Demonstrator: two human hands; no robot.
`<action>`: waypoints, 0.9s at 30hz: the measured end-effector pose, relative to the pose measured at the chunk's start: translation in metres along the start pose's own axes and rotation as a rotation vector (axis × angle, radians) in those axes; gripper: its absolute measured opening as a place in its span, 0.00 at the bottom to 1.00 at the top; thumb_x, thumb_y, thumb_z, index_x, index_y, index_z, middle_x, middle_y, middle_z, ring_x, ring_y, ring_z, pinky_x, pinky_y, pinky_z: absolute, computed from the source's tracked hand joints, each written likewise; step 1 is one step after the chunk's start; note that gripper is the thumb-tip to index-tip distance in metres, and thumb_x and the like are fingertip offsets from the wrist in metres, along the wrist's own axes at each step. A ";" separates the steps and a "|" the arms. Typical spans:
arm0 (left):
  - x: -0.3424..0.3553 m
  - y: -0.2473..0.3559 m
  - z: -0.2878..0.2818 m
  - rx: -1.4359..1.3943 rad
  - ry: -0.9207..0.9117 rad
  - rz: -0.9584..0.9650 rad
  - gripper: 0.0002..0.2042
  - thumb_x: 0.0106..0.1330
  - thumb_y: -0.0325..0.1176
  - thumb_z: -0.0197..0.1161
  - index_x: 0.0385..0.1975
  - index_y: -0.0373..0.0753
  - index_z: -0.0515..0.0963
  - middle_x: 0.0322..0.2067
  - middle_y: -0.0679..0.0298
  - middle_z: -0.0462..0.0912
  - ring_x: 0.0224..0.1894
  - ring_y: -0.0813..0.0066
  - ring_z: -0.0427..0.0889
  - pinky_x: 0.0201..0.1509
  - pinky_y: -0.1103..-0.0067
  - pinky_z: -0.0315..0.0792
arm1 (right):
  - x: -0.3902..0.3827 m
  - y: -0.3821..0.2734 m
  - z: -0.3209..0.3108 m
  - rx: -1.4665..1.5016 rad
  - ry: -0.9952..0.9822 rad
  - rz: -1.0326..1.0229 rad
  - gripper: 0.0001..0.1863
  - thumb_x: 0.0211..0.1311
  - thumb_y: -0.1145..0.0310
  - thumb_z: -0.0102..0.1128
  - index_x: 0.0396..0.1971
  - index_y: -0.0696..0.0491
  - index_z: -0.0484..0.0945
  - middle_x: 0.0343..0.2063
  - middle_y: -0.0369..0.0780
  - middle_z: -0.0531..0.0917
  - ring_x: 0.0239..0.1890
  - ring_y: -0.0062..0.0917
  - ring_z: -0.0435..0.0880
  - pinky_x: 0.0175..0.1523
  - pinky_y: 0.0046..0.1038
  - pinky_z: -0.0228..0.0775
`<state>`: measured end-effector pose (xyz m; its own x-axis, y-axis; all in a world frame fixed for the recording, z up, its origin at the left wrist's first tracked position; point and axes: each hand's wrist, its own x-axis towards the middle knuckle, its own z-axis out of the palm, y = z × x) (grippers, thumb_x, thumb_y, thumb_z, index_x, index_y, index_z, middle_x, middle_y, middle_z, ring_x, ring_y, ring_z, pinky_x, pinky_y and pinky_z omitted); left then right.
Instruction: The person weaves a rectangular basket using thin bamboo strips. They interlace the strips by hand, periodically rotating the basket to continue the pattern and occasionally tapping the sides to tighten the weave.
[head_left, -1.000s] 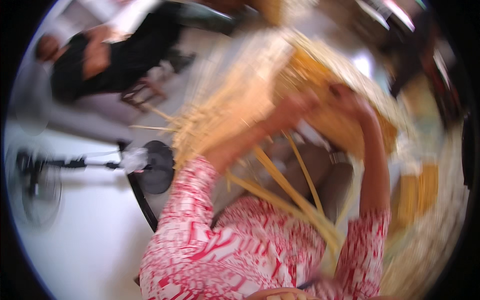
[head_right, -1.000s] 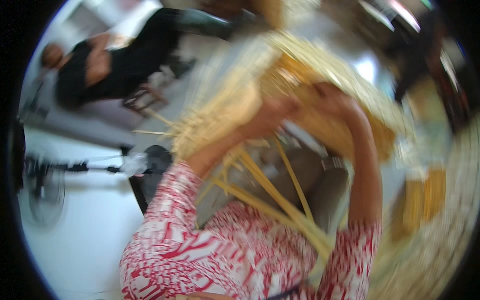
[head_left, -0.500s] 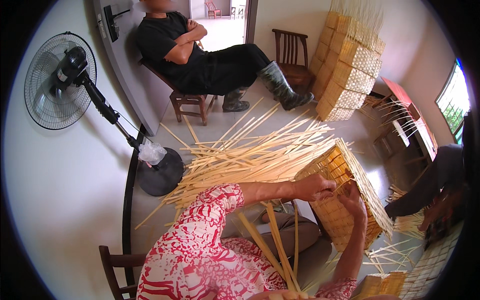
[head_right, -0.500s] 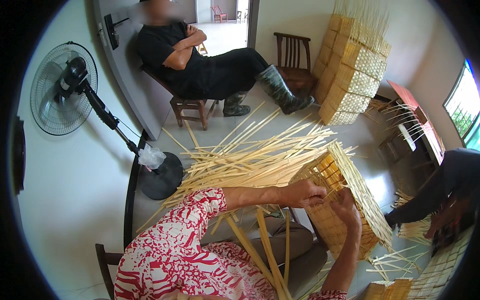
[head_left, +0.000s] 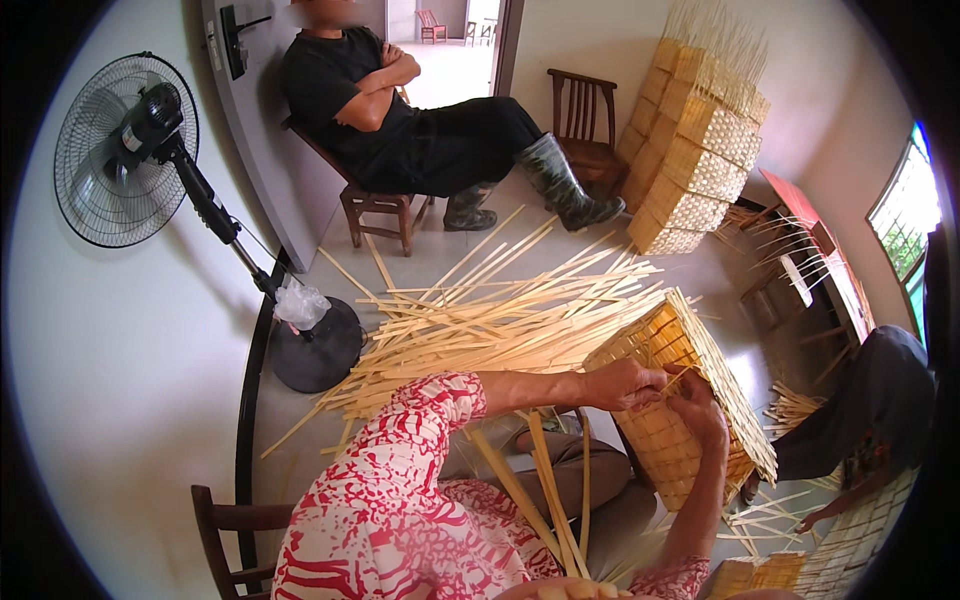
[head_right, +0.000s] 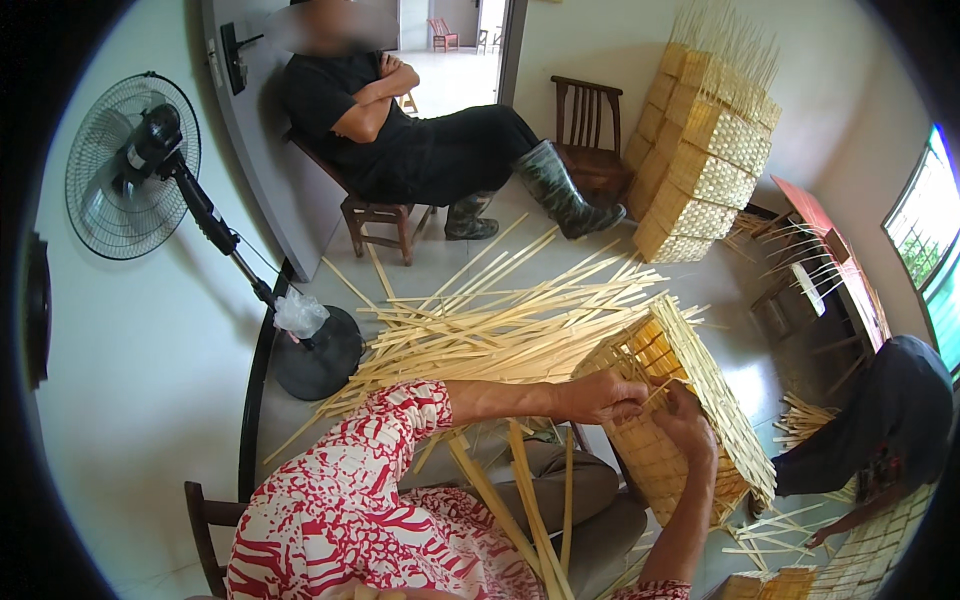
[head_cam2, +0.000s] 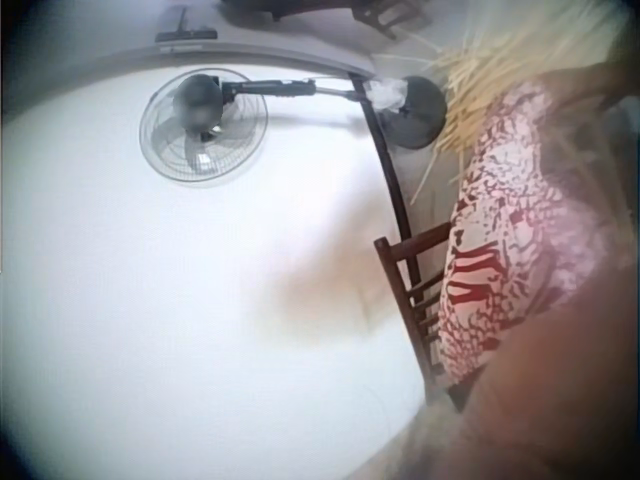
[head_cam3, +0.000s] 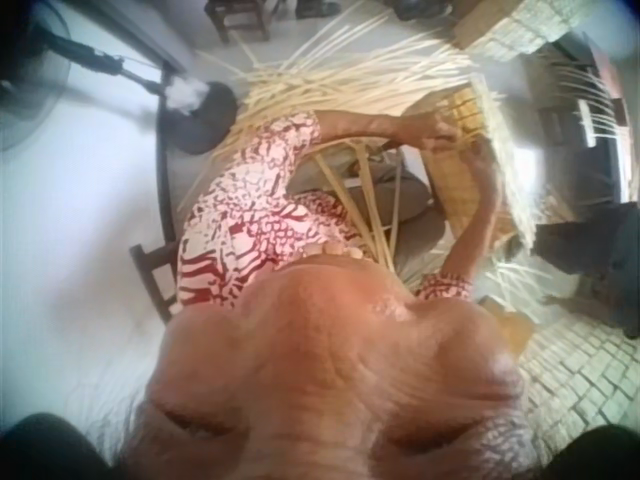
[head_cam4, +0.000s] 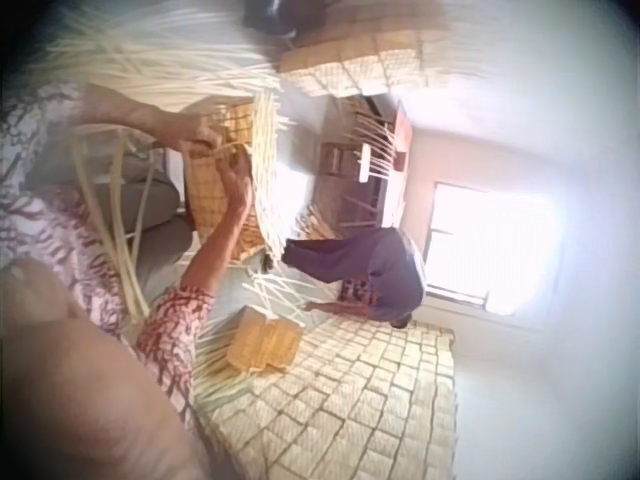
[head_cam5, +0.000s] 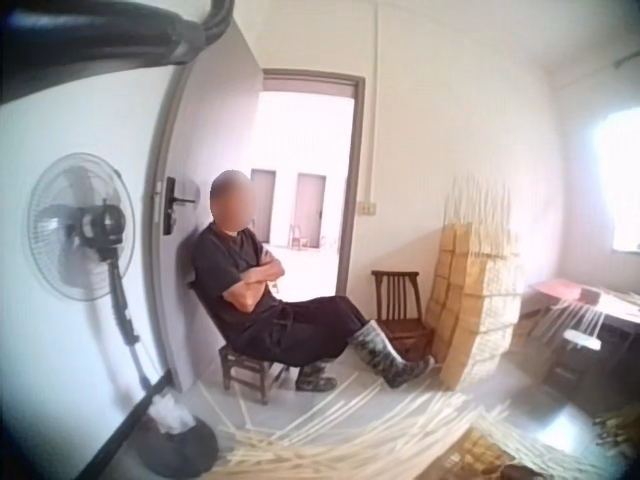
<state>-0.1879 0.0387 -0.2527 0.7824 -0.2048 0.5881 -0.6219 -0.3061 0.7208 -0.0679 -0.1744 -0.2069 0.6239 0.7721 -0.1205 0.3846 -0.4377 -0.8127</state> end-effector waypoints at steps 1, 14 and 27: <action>0.000 -0.001 0.001 -0.019 0.010 0.000 0.06 0.70 0.28 0.64 0.36 0.38 0.73 0.24 0.54 0.77 0.26 0.55 0.81 0.32 0.67 0.72 | 0.000 -0.002 0.000 -0.010 -0.003 0.009 0.32 0.54 0.71 0.66 0.63 0.53 0.76 0.50 0.42 0.82 0.53 0.28 0.80 0.60 0.30 0.71; 0.009 0.008 0.009 -0.064 0.099 -0.106 0.06 0.77 0.32 0.60 0.40 0.37 0.73 0.27 0.57 0.85 0.32 0.69 0.90 0.34 0.75 0.81 | 0.005 -0.006 -0.013 -0.191 -0.084 -0.056 0.30 0.63 0.67 0.61 0.67 0.45 0.74 0.57 0.40 0.82 0.58 0.27 0.79 0.65 0.29 0.68; 0.024 0.002 0.017 0.251 0.097 0.092 0.05 0.78 0.32 0.59 0.43 0.39 0.72 0.33 0.61 0.89 0.40 0.72 0.92 0.38 0.80 0.82 | -0.001 0.007 -0.009 -0.238 -0.013 -0.128 0.34 0.58 0.66 0.62 0.68 0.45 0.73 0.55 0.42 0.83 0.54 0.28 0.80 0.62 0.31 0.69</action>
<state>-0.1698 0.0178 -0.2436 0.7090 -0.1561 0.6877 -0.6530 -0.5137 0.5565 -0.0591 -0.1822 -0.2072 0.5518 0.8333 -0.0336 0.6097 -0.4306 -0.6655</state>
